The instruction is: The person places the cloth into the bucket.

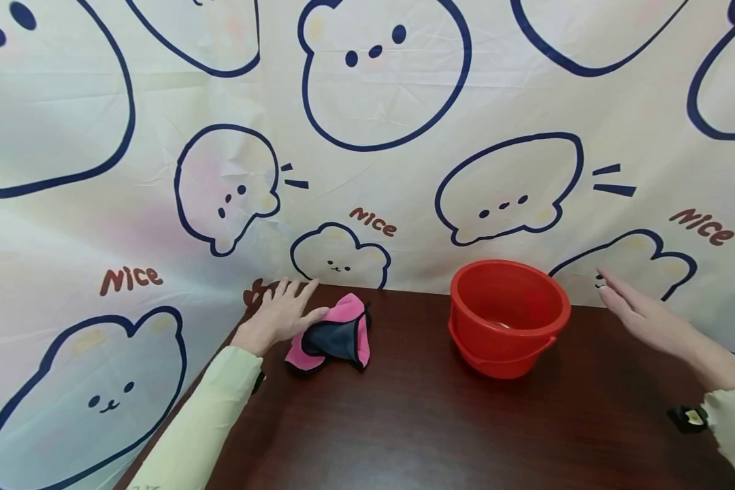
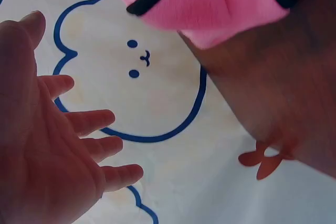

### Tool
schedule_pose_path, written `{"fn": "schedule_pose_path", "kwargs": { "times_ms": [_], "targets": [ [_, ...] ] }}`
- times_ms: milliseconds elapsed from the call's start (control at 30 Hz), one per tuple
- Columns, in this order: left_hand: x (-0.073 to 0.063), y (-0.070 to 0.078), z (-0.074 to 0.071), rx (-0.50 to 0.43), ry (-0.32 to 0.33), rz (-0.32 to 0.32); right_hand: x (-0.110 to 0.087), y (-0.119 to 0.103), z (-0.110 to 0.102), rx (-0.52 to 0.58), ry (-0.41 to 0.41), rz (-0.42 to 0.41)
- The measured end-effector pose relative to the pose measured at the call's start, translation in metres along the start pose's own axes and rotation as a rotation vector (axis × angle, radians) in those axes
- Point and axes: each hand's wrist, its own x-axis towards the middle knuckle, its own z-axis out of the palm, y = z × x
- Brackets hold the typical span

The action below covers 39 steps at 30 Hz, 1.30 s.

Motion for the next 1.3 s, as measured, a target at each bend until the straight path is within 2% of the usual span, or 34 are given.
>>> {"fn": "schedule_pose_path", "kwargs": {
  "times_ms": [133,300,433,633,767,1000,1167,1300],
  "targets": [
    [0.001,0.004,0.008,-0.026,-0.011,0.003,0.001,-0.008,0.004,0.078,0.028,0.003],
    [0.001,0.008,0.017,-0.066,-0.017,0.007,0.0,-0.014,0.015,0.133,0.088,-0.06],
    [0.0,0.011,0.026,-0.11,-0.058,0.004,-0.001,-0.016,0.026,0.177,0.113,-0.085],
    [-0.005,0.015,0.043,-0.186,-0.128,-0.025,0.0,-0.02,0.039,0.289,0.093,-0.107],
    [-0.008,0.018,0.054,-0.207,-0.178,-0.047,0.003,-0.025,0.046,0.318,0.071,-0.106],
    [-0.007,0.022,0.068,-0.187,-0.201,-0.066,0.009,-0.03,0.058,0.352,0.042,-0.06],
    [-0.006,0.024,0.07,-0.147,-0.205,-0.075,0.009,-0.031,0.064,0.376,0.039,-0.032],
    [-0.006,0.026,0.07,-0.113,-0.197,-0.056,0.008,-0.032,0.066,0.409,0.038,-0.004]
  ]
}}
